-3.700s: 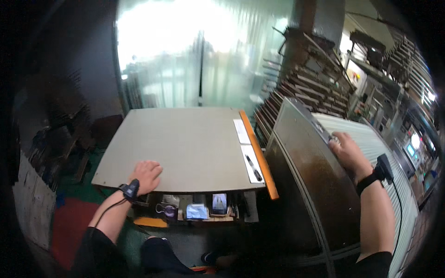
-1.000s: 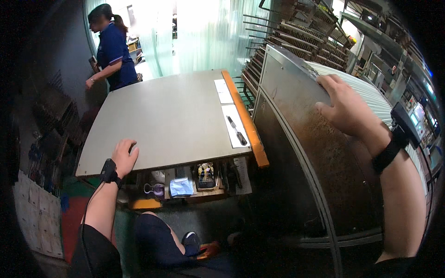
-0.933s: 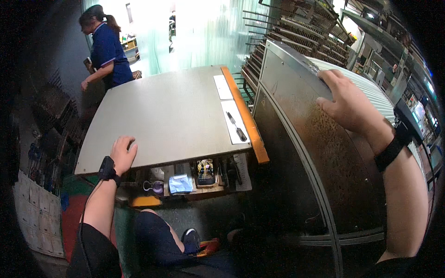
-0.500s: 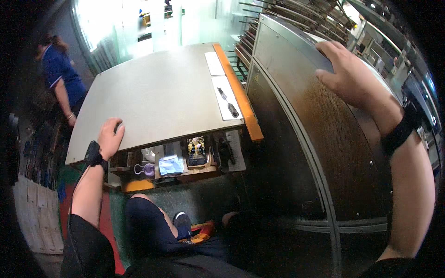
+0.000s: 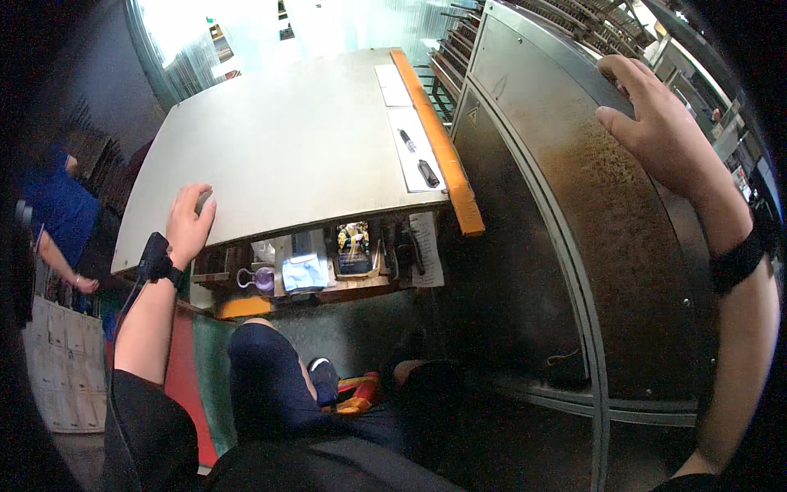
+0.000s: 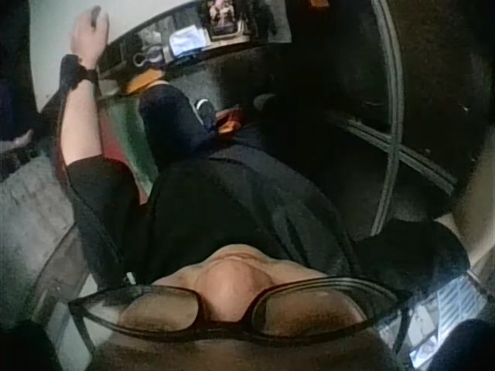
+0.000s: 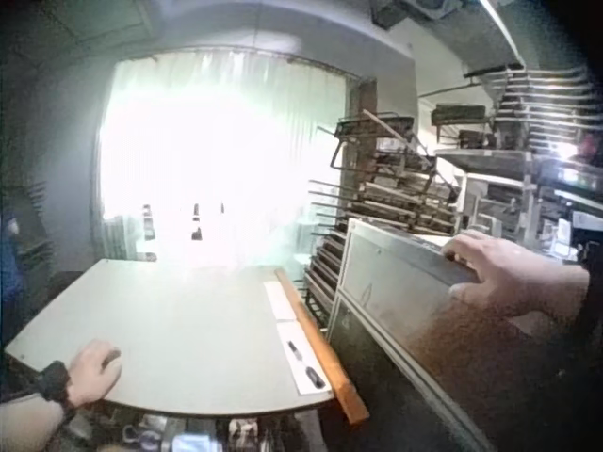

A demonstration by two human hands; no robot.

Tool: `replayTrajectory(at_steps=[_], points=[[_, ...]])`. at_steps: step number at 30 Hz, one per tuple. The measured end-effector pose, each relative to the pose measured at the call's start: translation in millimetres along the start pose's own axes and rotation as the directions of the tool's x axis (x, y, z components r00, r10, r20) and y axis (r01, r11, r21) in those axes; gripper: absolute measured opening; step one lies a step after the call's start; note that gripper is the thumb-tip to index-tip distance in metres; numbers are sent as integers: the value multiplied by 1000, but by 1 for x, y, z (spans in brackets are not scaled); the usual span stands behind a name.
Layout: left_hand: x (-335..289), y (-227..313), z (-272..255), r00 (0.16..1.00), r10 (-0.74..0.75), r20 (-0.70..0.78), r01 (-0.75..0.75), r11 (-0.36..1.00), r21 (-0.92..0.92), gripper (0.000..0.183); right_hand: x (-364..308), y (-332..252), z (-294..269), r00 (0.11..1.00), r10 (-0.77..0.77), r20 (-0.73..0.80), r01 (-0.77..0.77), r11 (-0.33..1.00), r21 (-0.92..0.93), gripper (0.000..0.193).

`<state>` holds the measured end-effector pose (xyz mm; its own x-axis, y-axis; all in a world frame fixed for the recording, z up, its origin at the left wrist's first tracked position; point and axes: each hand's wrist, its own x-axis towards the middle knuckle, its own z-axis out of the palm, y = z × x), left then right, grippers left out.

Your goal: Inspecting and handling circuit board panels in a fabrication facility.

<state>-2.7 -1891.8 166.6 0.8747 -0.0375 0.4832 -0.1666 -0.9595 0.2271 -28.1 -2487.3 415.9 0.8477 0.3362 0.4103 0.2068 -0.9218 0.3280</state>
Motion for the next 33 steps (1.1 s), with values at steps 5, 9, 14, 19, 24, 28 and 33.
replayTrajectory(at_steps=[5,9,14,19,24,28,33], points=[[-64,38,-15,947,216,-239,-233,972,-41,37,3,7,-2,999,-39,19,39,999,23,49],[-168,58,3,930,297,218,-265,950,-163,46,3,10,-4,996,-84,-2,84,992,96,50],[-240,42,36,912,98,399,-18,980,-199,42,4,11,-2,996,-87,4,86,990,108,50],[-244,33,61,958,-33,285,77,987,-143,33,8,16,-2,994,-98,43,93,989,113,54],[-234,25,76,938,-148,315,150,989,19,22,9,10,-6,996,-68,55,62,993,105,54],[-229,22,76,907,-199,372,194,980,52,22,6,4,-9,997,-54,60,45,989,144,54],[-226,24,73,897,-212,388,217,976,31,23,5,7,-7,995,-91,32,87,989,119,53]])
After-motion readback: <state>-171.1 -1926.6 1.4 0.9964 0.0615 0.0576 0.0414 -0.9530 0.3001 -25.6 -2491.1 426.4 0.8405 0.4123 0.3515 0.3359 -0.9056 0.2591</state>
